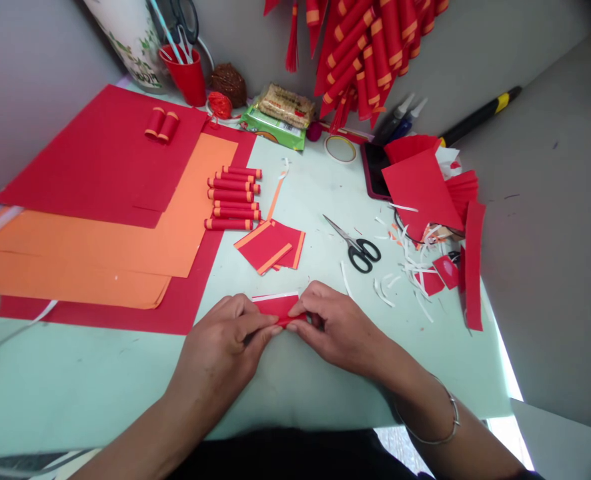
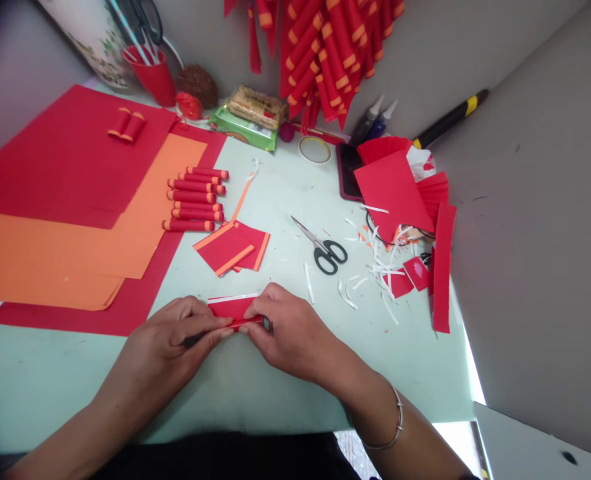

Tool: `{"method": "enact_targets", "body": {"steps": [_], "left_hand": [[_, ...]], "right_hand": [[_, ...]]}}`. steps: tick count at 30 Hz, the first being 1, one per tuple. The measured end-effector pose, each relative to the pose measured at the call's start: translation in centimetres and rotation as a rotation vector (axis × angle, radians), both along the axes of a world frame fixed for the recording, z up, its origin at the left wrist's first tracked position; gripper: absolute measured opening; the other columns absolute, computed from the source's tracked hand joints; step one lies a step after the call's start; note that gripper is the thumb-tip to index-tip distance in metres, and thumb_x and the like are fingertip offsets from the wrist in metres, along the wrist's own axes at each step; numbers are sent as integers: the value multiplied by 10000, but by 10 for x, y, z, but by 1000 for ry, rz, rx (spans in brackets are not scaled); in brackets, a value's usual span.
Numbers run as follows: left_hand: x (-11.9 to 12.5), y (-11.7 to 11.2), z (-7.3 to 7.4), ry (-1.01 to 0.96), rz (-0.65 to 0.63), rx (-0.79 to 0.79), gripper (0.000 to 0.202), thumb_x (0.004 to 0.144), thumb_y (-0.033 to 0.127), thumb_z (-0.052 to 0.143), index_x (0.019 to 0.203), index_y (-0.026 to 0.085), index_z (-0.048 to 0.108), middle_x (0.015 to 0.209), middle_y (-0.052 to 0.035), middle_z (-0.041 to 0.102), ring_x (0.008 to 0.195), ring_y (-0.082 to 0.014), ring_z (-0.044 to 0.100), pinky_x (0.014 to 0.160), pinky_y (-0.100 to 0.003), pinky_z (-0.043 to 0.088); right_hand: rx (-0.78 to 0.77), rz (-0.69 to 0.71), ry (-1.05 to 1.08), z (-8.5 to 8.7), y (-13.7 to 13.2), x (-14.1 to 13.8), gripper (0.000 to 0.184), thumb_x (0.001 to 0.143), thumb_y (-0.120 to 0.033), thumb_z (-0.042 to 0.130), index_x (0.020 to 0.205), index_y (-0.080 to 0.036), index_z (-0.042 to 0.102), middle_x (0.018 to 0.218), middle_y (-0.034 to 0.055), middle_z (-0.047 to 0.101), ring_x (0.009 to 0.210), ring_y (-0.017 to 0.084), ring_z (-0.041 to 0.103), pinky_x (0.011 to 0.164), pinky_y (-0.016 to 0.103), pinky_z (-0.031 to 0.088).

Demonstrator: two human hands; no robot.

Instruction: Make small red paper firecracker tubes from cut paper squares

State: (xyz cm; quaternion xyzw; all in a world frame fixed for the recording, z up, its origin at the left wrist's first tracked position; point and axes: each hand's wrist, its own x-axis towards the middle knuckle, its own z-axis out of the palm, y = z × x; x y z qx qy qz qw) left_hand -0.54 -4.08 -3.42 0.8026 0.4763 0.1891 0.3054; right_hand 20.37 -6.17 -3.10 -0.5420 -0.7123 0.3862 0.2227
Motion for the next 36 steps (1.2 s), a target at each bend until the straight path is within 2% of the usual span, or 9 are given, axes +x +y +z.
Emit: {"method": "enact_targets", "body": {"steps": [5,9,12,21,26,32,36], "left_hand": [[2,5,2,12,-12,-32,222,917,308,593,790,237,761,722,1,586,700,-175,586,585,-280,464],[2,7,3,34,-18,-53,214,911,283,598,800,225,772,717,-1,587,704,-177,595,603,-286,470],[2,8,3,46,-12,-75,219,915,283,592,815,224,778,725,-3,594,710,-176,600,614,-289,476],[0,6,-1,4,-11,-23,195,912,301,614,821,227,770,733,1,611,708,-175,611,602,-290,491],[-2,3,-3,-32,-14,76,166,929,305,606,903,215,743,805,-14,672,774,-190,639,665,-306,526],[-6,-7,1,-102,-10,419,130,942,195,591,950,168,718,870,-59,705,821,-203,627,747,-340,508],[-8,-15,-5,-68,-68,538,133,924,121,594,974,176,705,884,-54,739,839,-220,640,762,-367,482]], "right_hand": [[156,26,31,2,-3,-2,71,916,-194,627,948,-202,691,922,34,618,832,148,603,712,255,487],[309,117,-19,-1,-2,-4,148,954,-228,581,910,-199,719,833,41,656,794,167,603,705,283,498],[408,136,-94,-4,0,-4,216,974,-232,555,863,-173,731,802,55,678,765,178,596,695,307,494],[425,142,-140,-8,-1,-2,181,962,-230,593,884,-168,743,848,57,706,794,184,617,737,323,497],[373,132,-107,-7,-1,-2,176,966,-234,587,902,-177,741,867,54,704,802,176,628,737,307,508],[308,100,-76,-5,0,-3,172,964,-227,585,923,-184,746,876,54,696,792,167,637,715,287,520],[285,103,-51,-5,0,-3,160,957,-210,595,941,-170,749,873,59,689,798,168,643,719,283,526]]}}
